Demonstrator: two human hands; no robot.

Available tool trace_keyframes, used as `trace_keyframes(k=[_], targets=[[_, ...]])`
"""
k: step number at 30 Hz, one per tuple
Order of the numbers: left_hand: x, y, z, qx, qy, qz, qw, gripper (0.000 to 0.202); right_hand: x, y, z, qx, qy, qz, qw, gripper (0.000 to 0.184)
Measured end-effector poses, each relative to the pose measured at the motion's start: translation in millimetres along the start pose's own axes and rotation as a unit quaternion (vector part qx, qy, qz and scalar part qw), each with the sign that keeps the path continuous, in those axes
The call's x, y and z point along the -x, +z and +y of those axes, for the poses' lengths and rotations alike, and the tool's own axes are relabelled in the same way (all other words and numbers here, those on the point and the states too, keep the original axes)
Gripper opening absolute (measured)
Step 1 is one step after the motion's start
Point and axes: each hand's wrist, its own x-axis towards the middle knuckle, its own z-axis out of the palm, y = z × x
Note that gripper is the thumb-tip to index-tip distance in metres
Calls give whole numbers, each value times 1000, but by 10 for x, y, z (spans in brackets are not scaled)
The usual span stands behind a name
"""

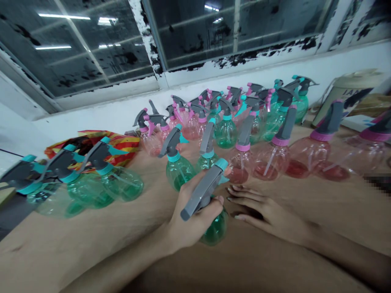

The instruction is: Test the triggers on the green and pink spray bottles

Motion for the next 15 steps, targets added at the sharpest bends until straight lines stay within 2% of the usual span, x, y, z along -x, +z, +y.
trace_keyframes(k=[6, 10, 15], targets=[[15, -4, 11, 32, -6, -25, 999, 29, 3, 10, 14, 0, -5, 4, 1000, 45], [6, -23, 20, 56, 3, -22, 998, 26, 0, 3, 11, 10, -6, -4, 1000, 46], [11, -25, 16, 53, -15, -18, 998, 21, -3, -10, -7, 15, -2, -7, 1000, 46]])
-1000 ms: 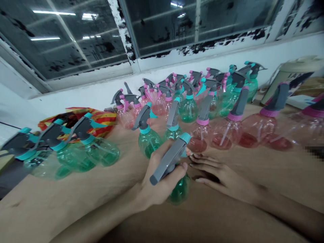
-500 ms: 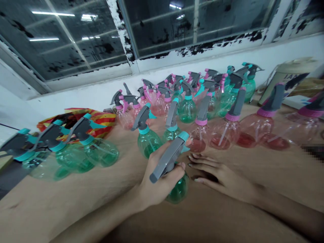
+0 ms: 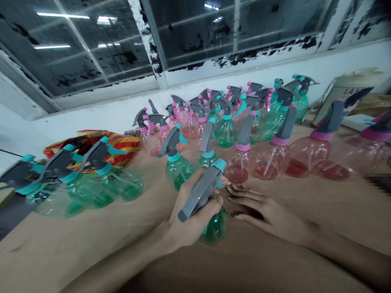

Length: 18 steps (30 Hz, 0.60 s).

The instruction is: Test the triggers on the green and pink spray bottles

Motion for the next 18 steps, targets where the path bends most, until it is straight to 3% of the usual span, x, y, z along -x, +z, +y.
trace_keyframes(k=[6, 13, 18], targets=[[2, -2, 16, -11, 17, -3, 1000, 12, -4, 5, 2, -18, -12, 13, 1000, 45], [-19, -5, -7, -20, 7, 13, 1000, 30, 3, 16, 23, -23, -11, 17, 1000, 47], [-23, 17, -44, -23, 12, 12, 1000, 30, 10, 29, 23, -28, -9, 26, 999, 45]])
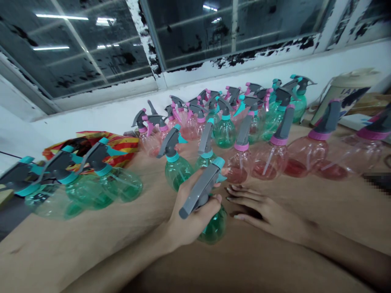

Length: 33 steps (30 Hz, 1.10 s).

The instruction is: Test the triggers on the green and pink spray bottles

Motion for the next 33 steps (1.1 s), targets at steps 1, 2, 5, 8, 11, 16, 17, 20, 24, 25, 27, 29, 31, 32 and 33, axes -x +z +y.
trace_keyframes(k=[1, 2, 5, 8, 11, 16, 17, 20, 24, 25, 27, 29, 31, 32, 33], targets=[[-1, 2, -1, -4, -5, 2, 1000, 29, 0, -1, -2, 2, 2, -2, 1000, 45], [-2, 4, 2, -4, -8, 2, 1000, 28, -1, -3, -4, 5, 5, -5, 1000, 46], [-7, 5, 19, 20, -3, -5, 1000, 32, -5, -13, -10, 14, 10, -16, 1000, 47], [-5, 6, 33, 42, -3, -13, 999, 38, -8, -18, -9, 19, 2, -18, 1000, 47], [3, 11, 30, 58, -6, -19, 998, 40, -8, -14, -4, 11, -2, -10, 1000, 46], [3, -15, 18, 34, -8, -18, 999, 30, -6, -9, -3, 11, 1, -7, 1000, 45], [0, -26, 21, 21, -11, -22, 999, 26, -6, -10, -6, 13, 3, -9, 1000, 45], [-9, -53, 44, -1, -26, -35, 999, 21, -9, -16, -13, 17, 9, -17, 1000, 45], [-2, -53, 78, 5, -31, -41, 999, 14, -15, -22, -18, 14, 7, -20, 1000, 45], [1, -48, 80, 8, -30, -38, 999, 12, -16, -24, -20, 13, 5, -21, 1000, 45], [4, -41, 74, 6, -28, -35, 999, 11, -19, -28, -25, 15, 6, -25, 1000, 45], [1, -39, 56, -2, -21, -38, 999, 15, -20, -29, -30, 20, 10, -28, 999, 46], [-3, -42, 37, -14, -21, -46, 999, 22, -20, -27, -30, 21, 9, -28, 999, 47], [-5, -44, 30, -20, -21, -48, 998, 26, -19, -25, -28, 20, 6, -25, 999, 47], [-6, -46, 25, -29, -22, -50, 998, 29, -19, -23, -25, 19, 2, -22, 1000, 47]])
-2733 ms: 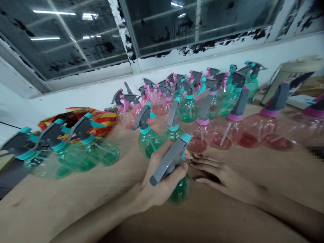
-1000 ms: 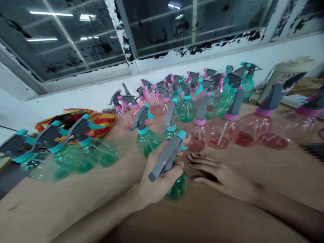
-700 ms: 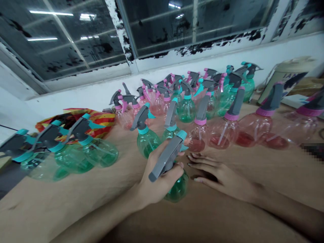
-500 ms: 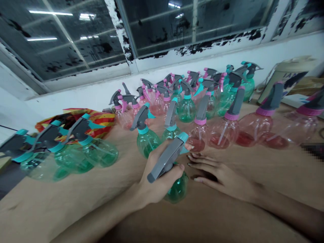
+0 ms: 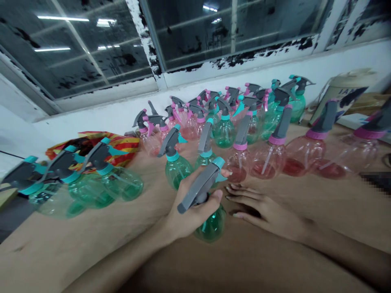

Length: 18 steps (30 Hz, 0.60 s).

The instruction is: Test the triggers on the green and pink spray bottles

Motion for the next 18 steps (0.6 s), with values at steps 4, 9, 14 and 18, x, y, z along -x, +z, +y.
trace_keyframes(k=[4, 9, 14, 18], targets=[[1, -4, -7, -38, 24, -5, 999, 43, -4, -2, -1, 2, -4, 11, 1000, 45], [5, -1, -14, -40, 60, 8, 997, 51, -18, -15, -19, 4, -9, 17, 1000, 44], [55, -1, -59, 9, 80, 41, 996, 62, -21, -6, 0, 13, -14, 20, 1000, 45], [166, -4, -207, -17, 72, 61, 995, 65, -19, 20, 33, 14, -30, 30, 999, 45]])
